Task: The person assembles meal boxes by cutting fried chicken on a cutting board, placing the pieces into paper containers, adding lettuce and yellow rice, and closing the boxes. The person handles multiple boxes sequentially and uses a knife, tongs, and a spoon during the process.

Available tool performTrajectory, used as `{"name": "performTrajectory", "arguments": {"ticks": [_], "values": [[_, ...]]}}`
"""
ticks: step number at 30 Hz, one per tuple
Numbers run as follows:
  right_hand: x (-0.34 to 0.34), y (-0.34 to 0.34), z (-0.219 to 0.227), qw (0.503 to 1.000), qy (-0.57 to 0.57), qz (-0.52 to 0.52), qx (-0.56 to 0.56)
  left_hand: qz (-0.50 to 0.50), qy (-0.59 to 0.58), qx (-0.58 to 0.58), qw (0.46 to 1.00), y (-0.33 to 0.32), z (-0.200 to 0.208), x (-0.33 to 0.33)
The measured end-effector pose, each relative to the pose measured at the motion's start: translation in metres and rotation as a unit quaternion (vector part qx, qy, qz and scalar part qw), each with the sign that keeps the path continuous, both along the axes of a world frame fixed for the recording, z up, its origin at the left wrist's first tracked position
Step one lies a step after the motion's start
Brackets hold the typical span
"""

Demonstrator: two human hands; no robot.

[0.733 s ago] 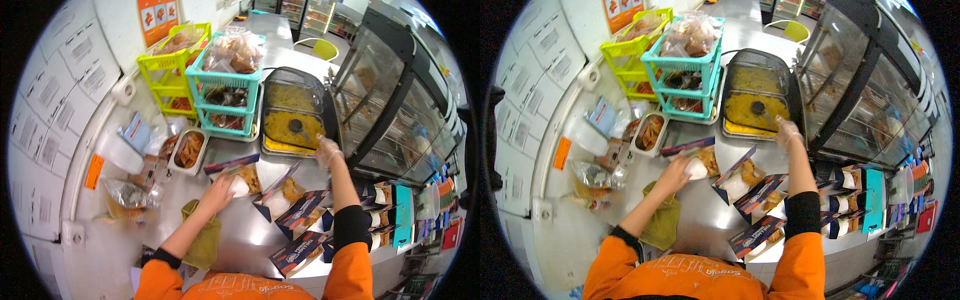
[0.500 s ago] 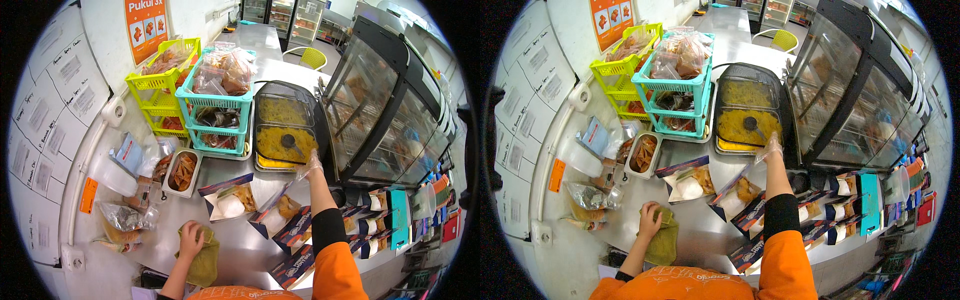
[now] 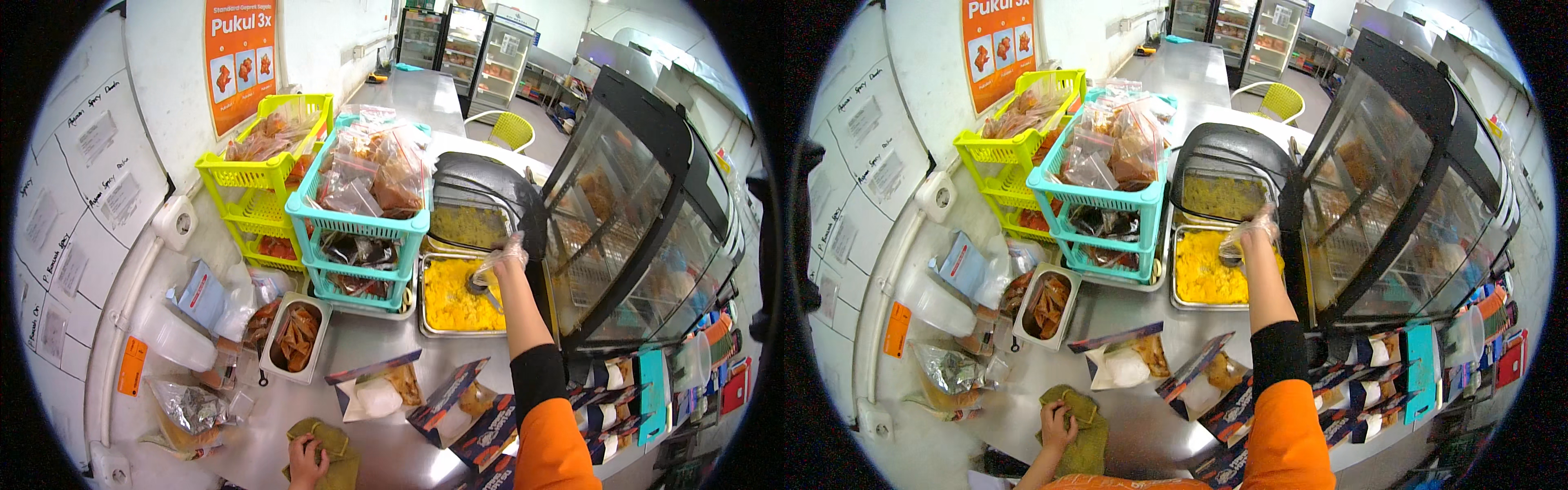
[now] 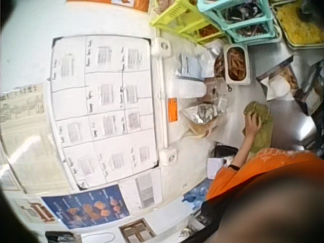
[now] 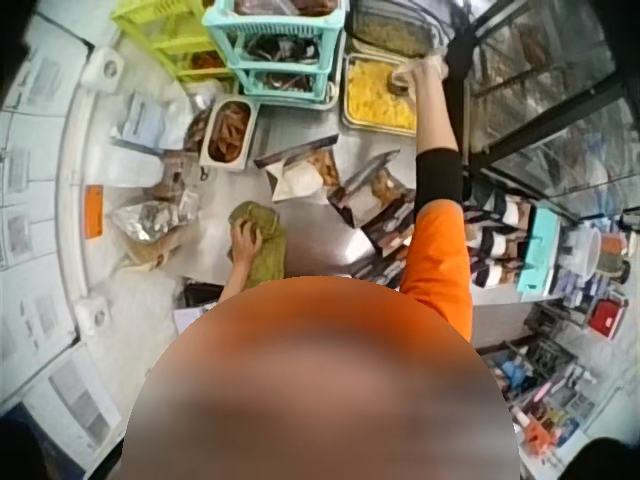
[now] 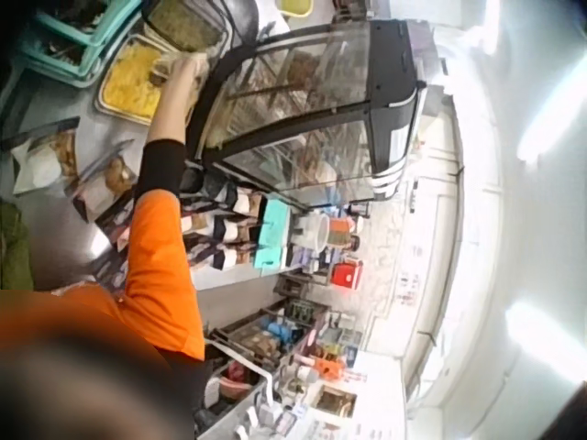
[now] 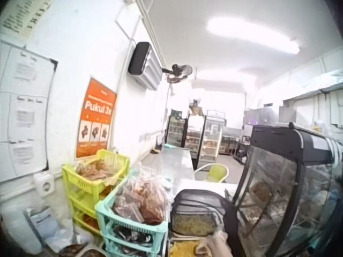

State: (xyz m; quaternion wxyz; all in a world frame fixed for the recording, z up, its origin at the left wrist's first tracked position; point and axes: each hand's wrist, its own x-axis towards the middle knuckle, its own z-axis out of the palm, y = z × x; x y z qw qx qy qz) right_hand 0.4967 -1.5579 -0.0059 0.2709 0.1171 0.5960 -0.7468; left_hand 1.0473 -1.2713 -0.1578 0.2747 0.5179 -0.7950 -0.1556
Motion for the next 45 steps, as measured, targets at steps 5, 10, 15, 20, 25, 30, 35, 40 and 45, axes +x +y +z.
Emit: {"name": "performTrajectory", "arguments": {"ticks": [5, 10, 15, 20, 25, 30, 35, 40, 45], "values": [[-0.027, -0.044, -0.041, 0.992, 0.064, 0.106, -0.039, 0.01, -0.02, 0.008, 1.0, 0.0, 0.002, 0.001], [-0.054, -0.019, -0.052, 0.981, 0.029, 0.183, 0.062, 0.017, -0.012, 0.027, 0.999, 0.004, 0.003, -0.002], [-0.04, 0.003, -0.052, 0.993, -0.06, 0.06, -0.076, 0.007, -0.005, 0.039, 0.999, 0.002, -0.003, 0.001], [-0.02, -0.008, -0.023, 0.911, 0.025, -0.005, -0.412, 0.015, -0.016, 0.029, 0.999, 0.001, -0.001, 0.002], [-0.028, -0.026, 0.028, 0.866, 0.079, 0.031, -0.493, 0.007, -0.037, -0.085, 0.996, 0.001, 0.007, -0.003], [-0.033, -0.031, 0.034, 0.848, 0.1, 0.029, -0.519, 0.009, -0.037, -0.031, 0.999, 0.0, 0.008, -0.004], [-0.032, -0.084, 0.005, 0.863, 0.046, 0.046, -0.501, 0.016, -0.048, -0.022, 0.998, 0.002, 0.007, -0.004], [-0.056, -0.113, -0.037, 0.947, -0.003, 0.029, -0.318, 0.001, -0.038, -0.036, 0.999, 0.001, 0.009, -0.005], [-0.069, -0.1, -0.068, 0.981, -0.014, 0.17, -0.092, 0.02, -0.048, -0.037, 0.998, 0.004, 0.011, -0.007]]}}
